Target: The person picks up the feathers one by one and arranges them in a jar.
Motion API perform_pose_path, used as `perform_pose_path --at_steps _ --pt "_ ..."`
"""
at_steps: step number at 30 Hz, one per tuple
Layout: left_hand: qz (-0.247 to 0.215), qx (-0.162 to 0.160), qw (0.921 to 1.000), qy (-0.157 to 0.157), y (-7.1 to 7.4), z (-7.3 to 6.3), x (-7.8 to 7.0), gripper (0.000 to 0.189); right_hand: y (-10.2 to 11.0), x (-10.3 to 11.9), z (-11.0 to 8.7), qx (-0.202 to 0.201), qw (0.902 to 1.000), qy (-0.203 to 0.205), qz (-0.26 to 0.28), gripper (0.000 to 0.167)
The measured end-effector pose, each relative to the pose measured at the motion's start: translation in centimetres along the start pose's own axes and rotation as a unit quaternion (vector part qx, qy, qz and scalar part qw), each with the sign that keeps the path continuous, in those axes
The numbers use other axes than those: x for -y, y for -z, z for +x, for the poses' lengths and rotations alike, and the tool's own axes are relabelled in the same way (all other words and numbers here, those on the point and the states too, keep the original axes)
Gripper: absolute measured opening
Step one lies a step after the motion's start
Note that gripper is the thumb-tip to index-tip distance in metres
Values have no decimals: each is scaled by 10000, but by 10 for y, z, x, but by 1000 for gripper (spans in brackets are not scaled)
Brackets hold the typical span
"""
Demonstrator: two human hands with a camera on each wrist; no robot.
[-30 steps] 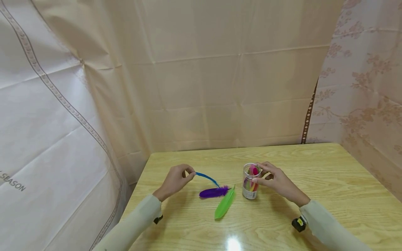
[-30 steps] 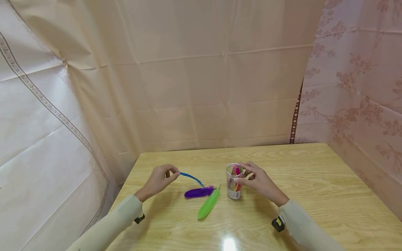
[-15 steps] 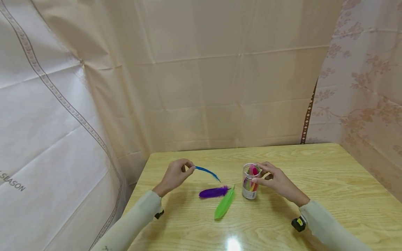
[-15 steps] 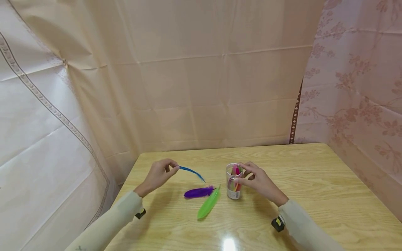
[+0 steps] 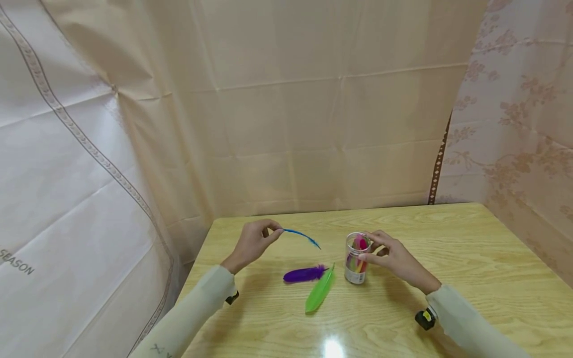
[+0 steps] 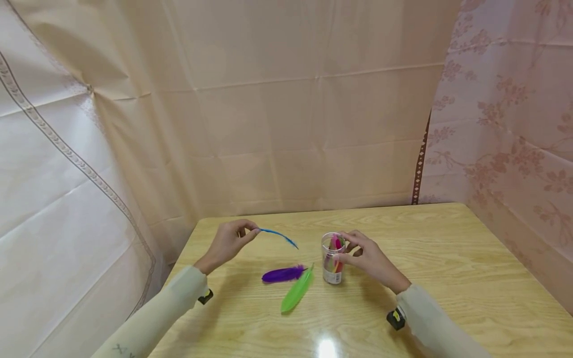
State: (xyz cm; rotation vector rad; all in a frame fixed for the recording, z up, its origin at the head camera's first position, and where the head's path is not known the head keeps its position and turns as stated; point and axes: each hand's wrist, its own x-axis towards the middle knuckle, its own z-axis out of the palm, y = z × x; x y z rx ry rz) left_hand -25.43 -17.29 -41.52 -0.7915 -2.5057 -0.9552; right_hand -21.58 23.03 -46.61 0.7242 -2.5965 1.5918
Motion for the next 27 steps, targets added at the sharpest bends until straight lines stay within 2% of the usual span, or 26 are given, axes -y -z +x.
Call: perform_pose_path --at_steps 16,27 --pt "28 -251 9992 -303 -1 13 -9 9 -1 2 -1 -27 10000 16 -79 61" --pt "-82 -402 9980 -476 -2 23 -23 9 -2 2 0 -70 9999 -21 -121 61"
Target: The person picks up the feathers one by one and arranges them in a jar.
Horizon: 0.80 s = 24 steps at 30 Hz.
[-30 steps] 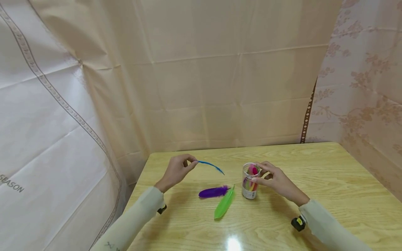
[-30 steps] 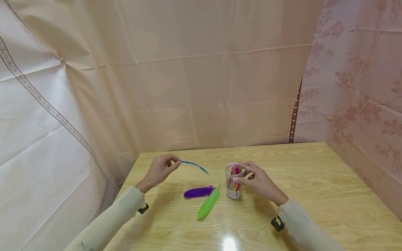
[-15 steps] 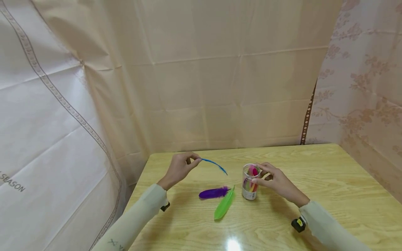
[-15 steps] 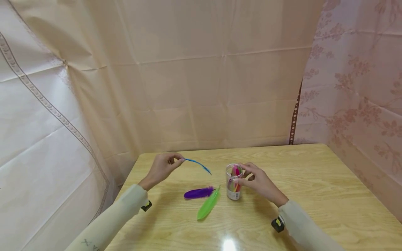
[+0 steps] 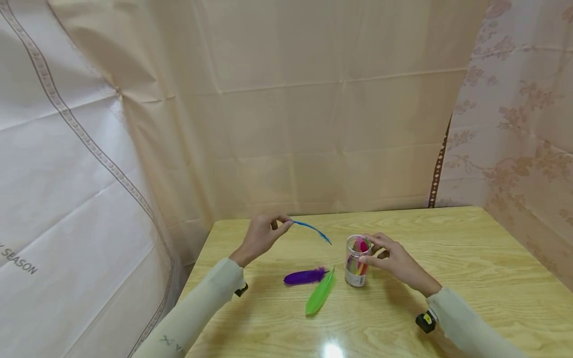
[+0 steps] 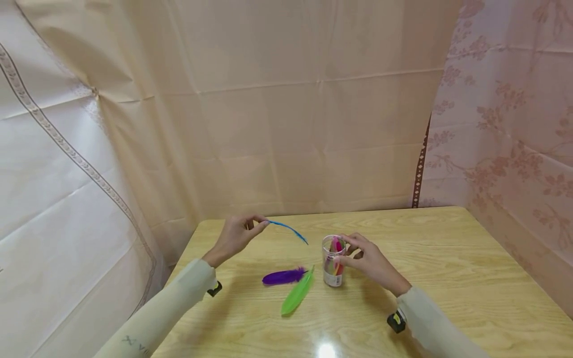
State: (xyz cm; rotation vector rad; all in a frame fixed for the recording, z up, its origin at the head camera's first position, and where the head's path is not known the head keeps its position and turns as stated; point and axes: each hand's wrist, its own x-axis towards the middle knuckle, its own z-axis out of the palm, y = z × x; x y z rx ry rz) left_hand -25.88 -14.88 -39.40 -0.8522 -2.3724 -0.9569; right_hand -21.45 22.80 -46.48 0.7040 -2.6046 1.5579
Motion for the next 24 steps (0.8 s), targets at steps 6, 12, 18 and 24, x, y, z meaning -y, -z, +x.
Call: perform_pose_path --at_steps 6,12,18,24 --pt "-64 -5 9999 -159 -2 7 -6 9 0 -1 -1 22 10000 -10 34 57" --pt "-100 -24 9995 -283 -3 15 -11 11 -1 -2 0 21 10000 -34 50 57" --pt "-81 -79 9984 -545 -6 24 -16 10 0 -2 0 18 10000 -18 42 59" --pt "-169 -9 9980 -616 -9 27 -22 11 0 -1 1 5 10000 -9 27 59"
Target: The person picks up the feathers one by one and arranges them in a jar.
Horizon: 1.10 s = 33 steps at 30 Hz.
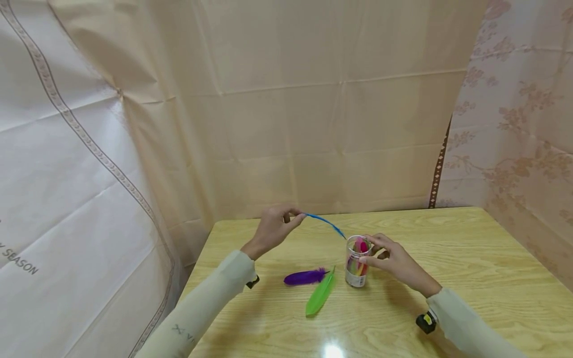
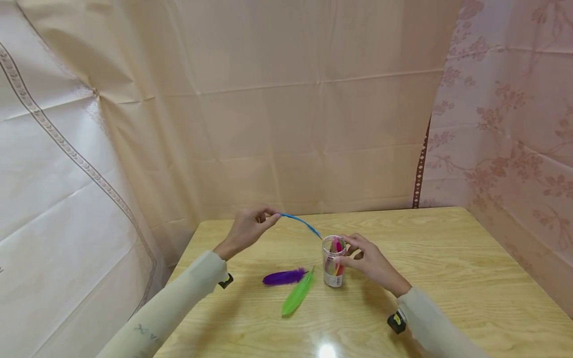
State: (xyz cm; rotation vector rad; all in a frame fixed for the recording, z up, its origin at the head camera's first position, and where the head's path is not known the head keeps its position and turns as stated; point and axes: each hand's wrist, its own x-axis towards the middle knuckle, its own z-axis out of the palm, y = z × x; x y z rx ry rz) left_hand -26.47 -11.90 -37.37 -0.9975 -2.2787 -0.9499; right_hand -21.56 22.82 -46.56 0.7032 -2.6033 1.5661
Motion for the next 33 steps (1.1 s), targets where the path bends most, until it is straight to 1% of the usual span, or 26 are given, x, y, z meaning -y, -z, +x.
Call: perform_pose_path --at_steps 5,8,16,25,28,33 --pt "-20 -95 9998 -186 -5 4 -2 10 0 1 1 -4 10000 -6 15 57" --pt "-58 -96 9994 -314 -9 7 -3 9 0 1 1 -7 10000 -3 31 56" --pt "-100 124 9986 -503 -19 10 -8 9 -1 1 0 8 10000 -18 68 53" --pt "77 405 9967 -701 -29 15 -14 9 0 2 0 18 10000 -15 -10 55" --pt "146 492 9949 -872 -35 18 -15 7 1 1 0 17 10000 -15 -8 56" --pt "339 616 9886 -1332 -44 21 -20 5 0 0 0 41 10000 -48 58 56"
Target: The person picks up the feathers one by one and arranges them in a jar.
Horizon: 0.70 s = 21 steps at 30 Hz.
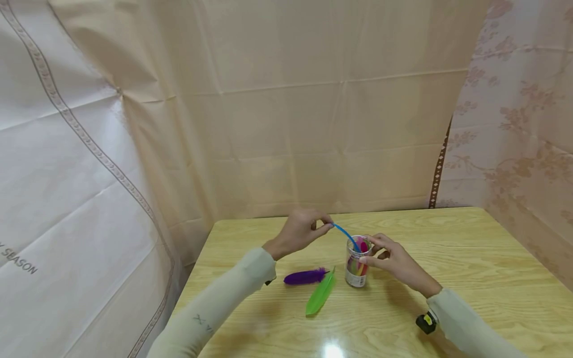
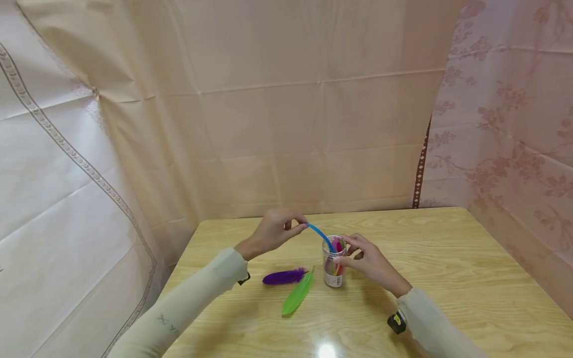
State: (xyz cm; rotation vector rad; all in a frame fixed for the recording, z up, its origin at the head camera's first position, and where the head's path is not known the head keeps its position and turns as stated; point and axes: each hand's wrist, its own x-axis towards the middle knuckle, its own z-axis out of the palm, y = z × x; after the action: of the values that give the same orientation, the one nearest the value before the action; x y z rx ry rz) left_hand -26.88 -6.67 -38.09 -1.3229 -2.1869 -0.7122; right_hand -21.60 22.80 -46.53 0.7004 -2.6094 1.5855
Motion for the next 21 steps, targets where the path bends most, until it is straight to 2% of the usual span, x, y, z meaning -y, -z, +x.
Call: perform_pose_path --at_steps 3,9,21 --pt "91 98 9997 -200 -5 3 -3 5 0 -1 0 9 10000 -21 6 56" --pt "321 496 9976 -372 -14 8 -8 6 0 -1 0 25 10000 -16 -13 56" --pt "833 1187 9863 -779 -26 18 -14 10 1 -2 0 51 10000 40 37 53"
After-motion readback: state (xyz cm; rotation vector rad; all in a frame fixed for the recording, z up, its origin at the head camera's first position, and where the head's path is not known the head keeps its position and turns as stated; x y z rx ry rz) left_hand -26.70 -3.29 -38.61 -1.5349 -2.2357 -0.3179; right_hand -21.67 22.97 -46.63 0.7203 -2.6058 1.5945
